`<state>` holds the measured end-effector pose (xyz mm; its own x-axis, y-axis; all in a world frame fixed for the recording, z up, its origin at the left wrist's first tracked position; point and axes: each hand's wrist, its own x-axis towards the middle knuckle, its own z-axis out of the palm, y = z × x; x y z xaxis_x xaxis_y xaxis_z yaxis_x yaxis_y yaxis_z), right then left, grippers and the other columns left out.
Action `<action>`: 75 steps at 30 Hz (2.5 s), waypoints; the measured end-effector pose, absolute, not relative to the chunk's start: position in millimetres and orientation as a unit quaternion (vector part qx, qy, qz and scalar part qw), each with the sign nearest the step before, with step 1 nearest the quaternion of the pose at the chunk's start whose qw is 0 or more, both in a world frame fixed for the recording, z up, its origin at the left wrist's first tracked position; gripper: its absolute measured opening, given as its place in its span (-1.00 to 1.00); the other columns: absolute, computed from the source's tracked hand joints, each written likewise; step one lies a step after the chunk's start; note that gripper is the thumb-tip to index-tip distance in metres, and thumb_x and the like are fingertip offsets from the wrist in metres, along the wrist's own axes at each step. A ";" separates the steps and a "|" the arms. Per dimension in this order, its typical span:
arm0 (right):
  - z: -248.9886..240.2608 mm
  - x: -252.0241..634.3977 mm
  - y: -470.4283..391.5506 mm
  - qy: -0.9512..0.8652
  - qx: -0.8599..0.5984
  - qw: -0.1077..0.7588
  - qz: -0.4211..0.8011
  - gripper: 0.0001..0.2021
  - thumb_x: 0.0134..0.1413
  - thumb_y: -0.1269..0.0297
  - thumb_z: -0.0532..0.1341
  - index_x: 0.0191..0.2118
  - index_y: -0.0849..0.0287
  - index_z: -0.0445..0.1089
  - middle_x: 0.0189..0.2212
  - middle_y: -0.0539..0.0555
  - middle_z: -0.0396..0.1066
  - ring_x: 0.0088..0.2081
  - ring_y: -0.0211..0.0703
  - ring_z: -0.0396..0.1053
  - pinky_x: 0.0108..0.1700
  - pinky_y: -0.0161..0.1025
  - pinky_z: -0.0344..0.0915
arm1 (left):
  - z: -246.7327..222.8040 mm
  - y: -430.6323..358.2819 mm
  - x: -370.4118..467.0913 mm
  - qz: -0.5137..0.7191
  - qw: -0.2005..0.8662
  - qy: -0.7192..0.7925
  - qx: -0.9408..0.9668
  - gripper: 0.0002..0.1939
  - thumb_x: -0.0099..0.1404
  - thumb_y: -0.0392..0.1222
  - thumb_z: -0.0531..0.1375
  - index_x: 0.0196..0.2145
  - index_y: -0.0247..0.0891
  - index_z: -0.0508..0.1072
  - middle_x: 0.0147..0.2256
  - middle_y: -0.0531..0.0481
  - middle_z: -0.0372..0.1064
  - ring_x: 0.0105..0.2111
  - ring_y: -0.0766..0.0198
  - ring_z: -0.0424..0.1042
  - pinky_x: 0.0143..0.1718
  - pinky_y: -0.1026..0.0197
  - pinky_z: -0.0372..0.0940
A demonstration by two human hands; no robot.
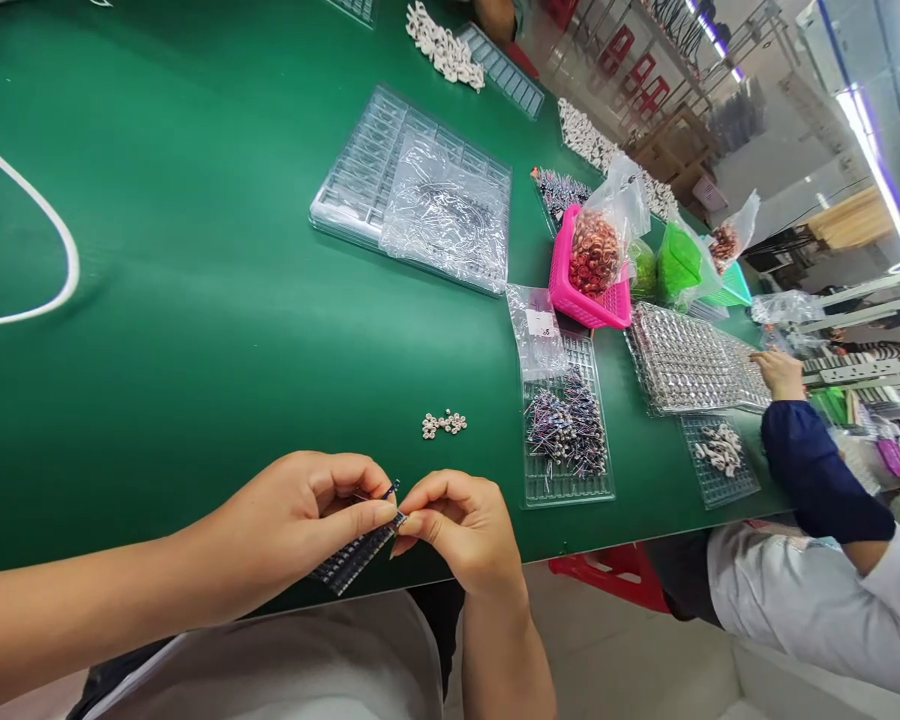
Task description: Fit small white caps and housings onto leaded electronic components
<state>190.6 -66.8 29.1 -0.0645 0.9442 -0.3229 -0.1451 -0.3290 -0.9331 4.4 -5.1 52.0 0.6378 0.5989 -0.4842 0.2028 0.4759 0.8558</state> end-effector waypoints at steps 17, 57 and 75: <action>32.5 188.6 -64.0 -0.376 -0.515 0.439 0.633 -0.89 -0.06 0.31 0.46 -0.43 0.16 0.55 -0.52 -0.05 0.47 -0.54 -0.28 0.50 -0.50 -0.39 0.49 | 52.8 -5.2 5.3 0.125 0.754 0.404 0.502 -0.76 0.19 -0.04 0.18 -0.50 -0.26 0.45 -0.58 0.10 0.34 -0.55 0.33 0.18 -0.52 0.29 0.07; 24.6 183.8 -72.2 -0.457 -0.580 0.459 0.494 -0.87 0.16 0.19 0.32 -0.27 0.13 0.51 -0.43 -0.03 0.48 -0.46 -0.33 0.46 -0.38 -0.40 0.41 | 41.2 -6.9 6.6 0.225 0.674 0.415 0.568 -0.77 0.25 -0.01 0.22 -0.36 -0.22 0.54 -0.42 0.04 0.50 -0.40 0.24 0.41 -0.35 0.24 0.30; 25.3 185.1 -64.1 -0.362 -0.533 0.494 0.584 -0.73 -0.09 0.12 0.44 -0.40 0.20 0.47 -0.56 -0.06 0.42 -0.56 -0.35 0.37 -0.46 -0.39 0.33 | 31.3 -5.3 -2.9 0.175 0.576 0.387 0.699 -0.65 0.32 0.12 0.14 -0.40 -0.16 0.54 -0.51 0.05 0.43 -0.49 0.22 0.35 -0.44 0.30 0.22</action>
